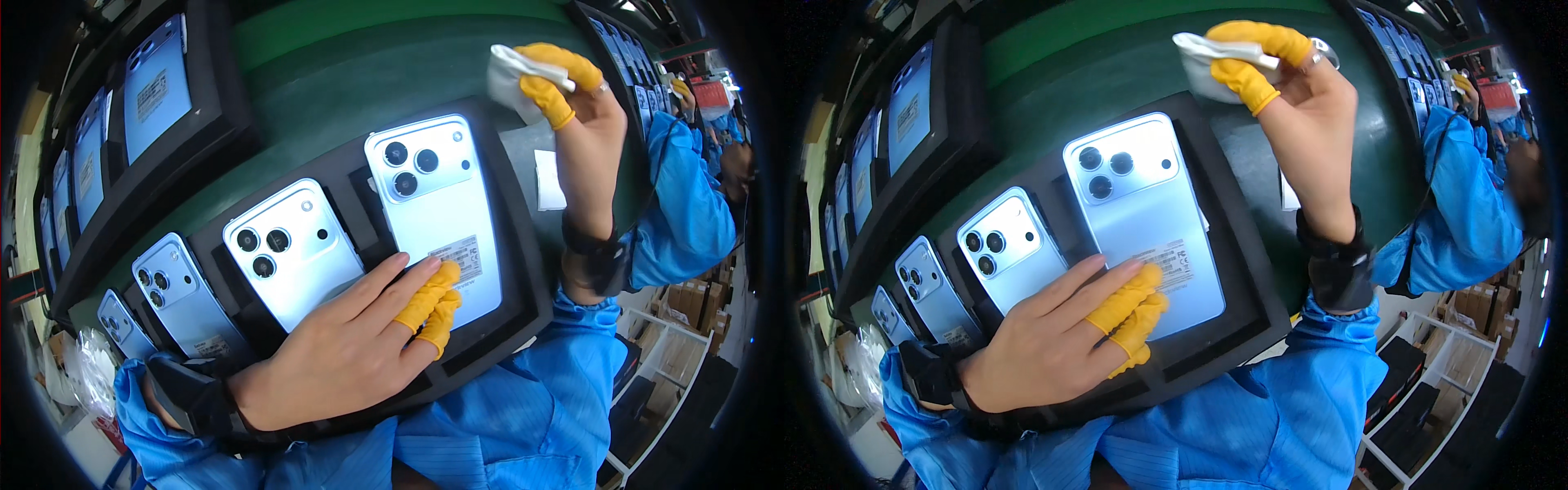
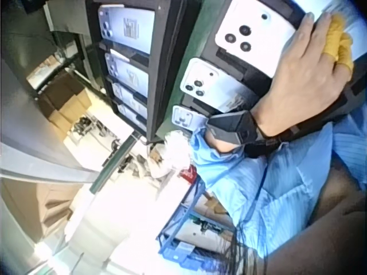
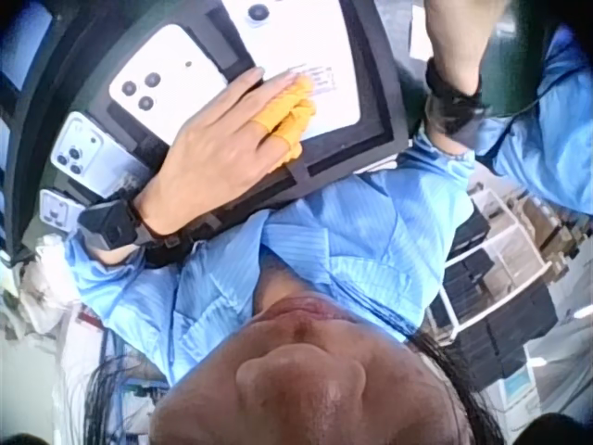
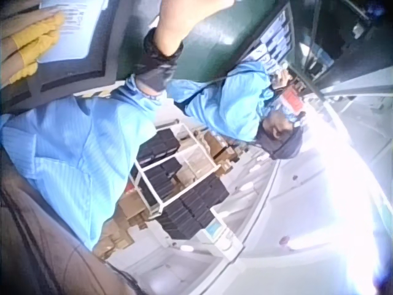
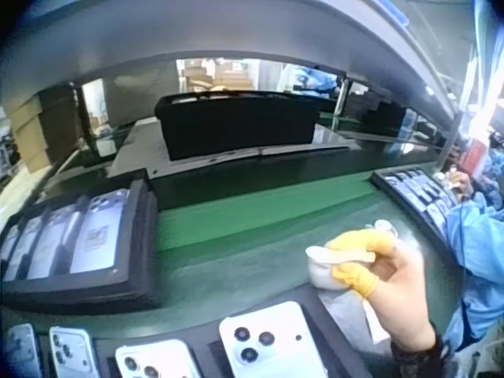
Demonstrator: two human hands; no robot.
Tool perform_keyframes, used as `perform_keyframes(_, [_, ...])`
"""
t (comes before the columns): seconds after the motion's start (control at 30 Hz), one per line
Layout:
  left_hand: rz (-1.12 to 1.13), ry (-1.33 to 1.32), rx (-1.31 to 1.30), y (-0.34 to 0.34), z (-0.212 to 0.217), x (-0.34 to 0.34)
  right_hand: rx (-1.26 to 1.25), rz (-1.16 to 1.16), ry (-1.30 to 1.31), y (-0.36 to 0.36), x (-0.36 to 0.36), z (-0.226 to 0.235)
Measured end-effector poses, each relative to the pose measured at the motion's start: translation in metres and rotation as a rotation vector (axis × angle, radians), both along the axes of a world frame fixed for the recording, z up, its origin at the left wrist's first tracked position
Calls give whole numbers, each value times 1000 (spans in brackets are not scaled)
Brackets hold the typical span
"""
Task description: Cleaning and inspecting the backs and camera modules of smartphones on a factory assembly line.
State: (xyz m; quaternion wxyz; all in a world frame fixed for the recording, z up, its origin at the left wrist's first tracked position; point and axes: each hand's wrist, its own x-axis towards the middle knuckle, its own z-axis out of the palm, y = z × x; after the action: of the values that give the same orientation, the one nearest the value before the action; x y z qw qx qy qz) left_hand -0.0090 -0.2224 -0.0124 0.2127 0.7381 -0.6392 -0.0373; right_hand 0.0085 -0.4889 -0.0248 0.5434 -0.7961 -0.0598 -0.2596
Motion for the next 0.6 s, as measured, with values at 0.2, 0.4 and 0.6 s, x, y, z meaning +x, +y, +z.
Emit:
perform_keyframes(0.2, [34,63,-50,0,-3,-2,-471,191,82,18,-3,5])
perform_keyframes(0.4, [40,66,-69,-3,-2,-3,-554,175,-99,28,5,8])
perform_keyframes(0.6, [51,58,-97,-5,-6,-4,-754,470,-250,25,9,-5])
